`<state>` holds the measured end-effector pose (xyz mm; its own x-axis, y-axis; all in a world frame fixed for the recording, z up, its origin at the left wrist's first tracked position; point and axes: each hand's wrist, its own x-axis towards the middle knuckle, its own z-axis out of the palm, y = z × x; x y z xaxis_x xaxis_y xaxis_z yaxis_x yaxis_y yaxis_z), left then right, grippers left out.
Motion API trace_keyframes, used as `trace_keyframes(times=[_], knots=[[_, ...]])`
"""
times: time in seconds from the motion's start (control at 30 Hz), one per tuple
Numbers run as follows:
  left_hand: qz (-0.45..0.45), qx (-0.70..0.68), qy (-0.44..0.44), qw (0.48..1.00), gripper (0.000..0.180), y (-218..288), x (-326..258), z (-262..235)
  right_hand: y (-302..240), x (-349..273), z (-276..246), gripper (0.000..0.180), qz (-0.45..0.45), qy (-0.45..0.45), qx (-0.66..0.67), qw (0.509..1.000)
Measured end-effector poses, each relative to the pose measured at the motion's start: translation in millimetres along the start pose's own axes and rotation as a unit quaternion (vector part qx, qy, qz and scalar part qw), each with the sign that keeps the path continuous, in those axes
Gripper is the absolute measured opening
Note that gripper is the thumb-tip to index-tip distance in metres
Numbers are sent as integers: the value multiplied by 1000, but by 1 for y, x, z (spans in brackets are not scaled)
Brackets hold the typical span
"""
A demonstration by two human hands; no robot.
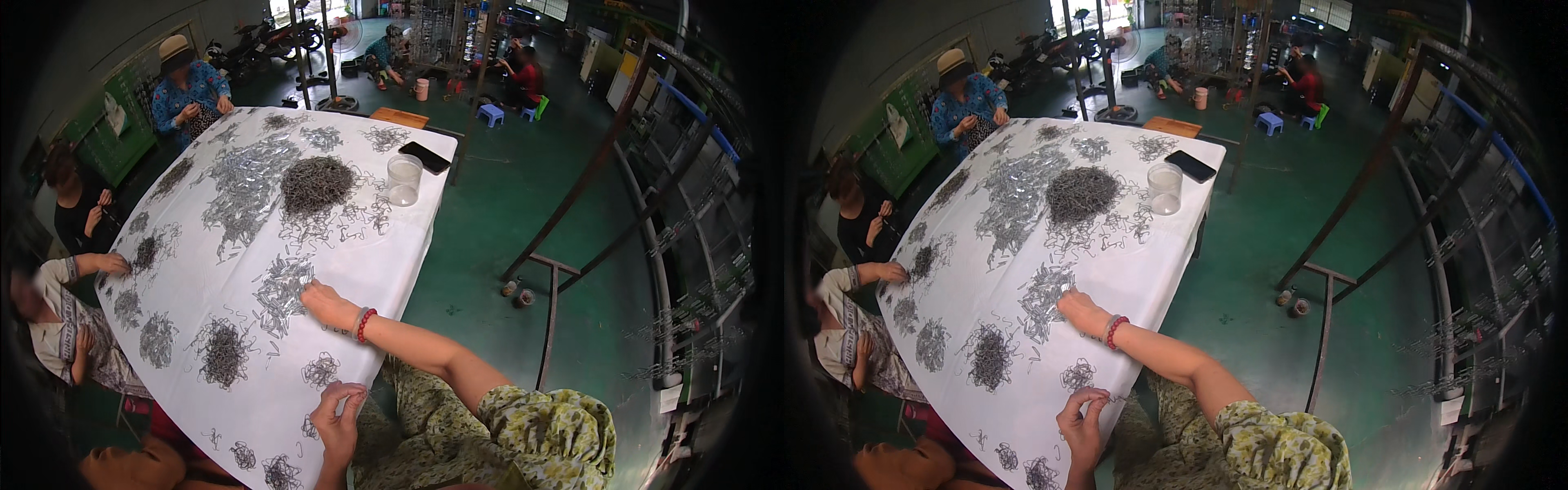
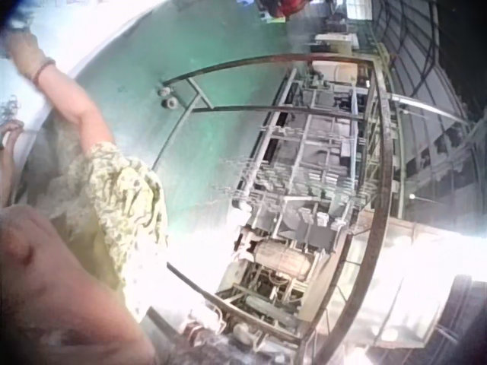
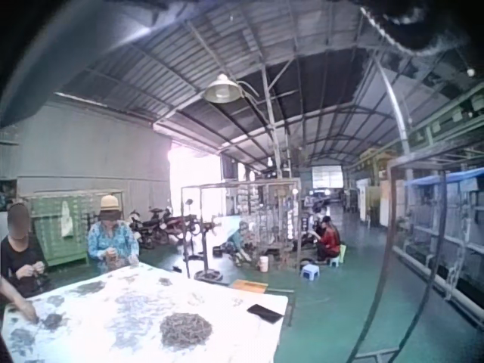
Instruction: The person picks up small metal wire pieces from a white table and places them into piles. The person occasionally lifts a wire to inspect it before returning it to the table. Other people are visible in the background performing similar tasks.
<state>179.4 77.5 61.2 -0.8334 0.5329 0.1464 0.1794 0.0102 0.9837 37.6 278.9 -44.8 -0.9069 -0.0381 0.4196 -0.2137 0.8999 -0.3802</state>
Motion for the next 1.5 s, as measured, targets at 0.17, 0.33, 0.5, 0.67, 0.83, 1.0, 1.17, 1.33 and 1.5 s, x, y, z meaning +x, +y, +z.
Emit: trace_keyframes(times=[0.17, 0.33, 0.5, 0.67, 0.83, 1.0, 1.17, 1.33, 1.5], knots=[[28, 13, 3, 1000, 8, 4, -1, -1, -32, -7, -58, 10, 99, 24, 243, 965], [6, -15, 27, 1000, 10, -4, -4, 1, -75, -88, -123, 19, 233, 22, 582, 779], [-43, -84, 38, 995, 9, -3, -4, 6, -117, -149, -166, 15, 203, -3, 659, 724], [-30, -59, 33, 997, 11, 2, -7, 9, -138, -151, -177, 13, 171, 35, 633, 754], [-44, -89, 22, 995, 10, 8, -11, 10, -140, -152, -182, 14, 163, 50, 604, 779], [-56, -71, 17, 996, 9, 14, -13, 6, -141, -147, -187, 13, 166, 56, 562, 808], [-11, 36, -75, 997, 10, 11, -8, 1, -140, -146, -178, 11, 151, 89, 507, 844], [46, -15, -63, 997, 24, -8, -23, -12, -159, -153, -177, 15, 227, 59, 481, 845], [-32, 133, 65, 988, 20, -39, 0, -87, -159, -150, -163, 19, 268, 76, 502, 819]])
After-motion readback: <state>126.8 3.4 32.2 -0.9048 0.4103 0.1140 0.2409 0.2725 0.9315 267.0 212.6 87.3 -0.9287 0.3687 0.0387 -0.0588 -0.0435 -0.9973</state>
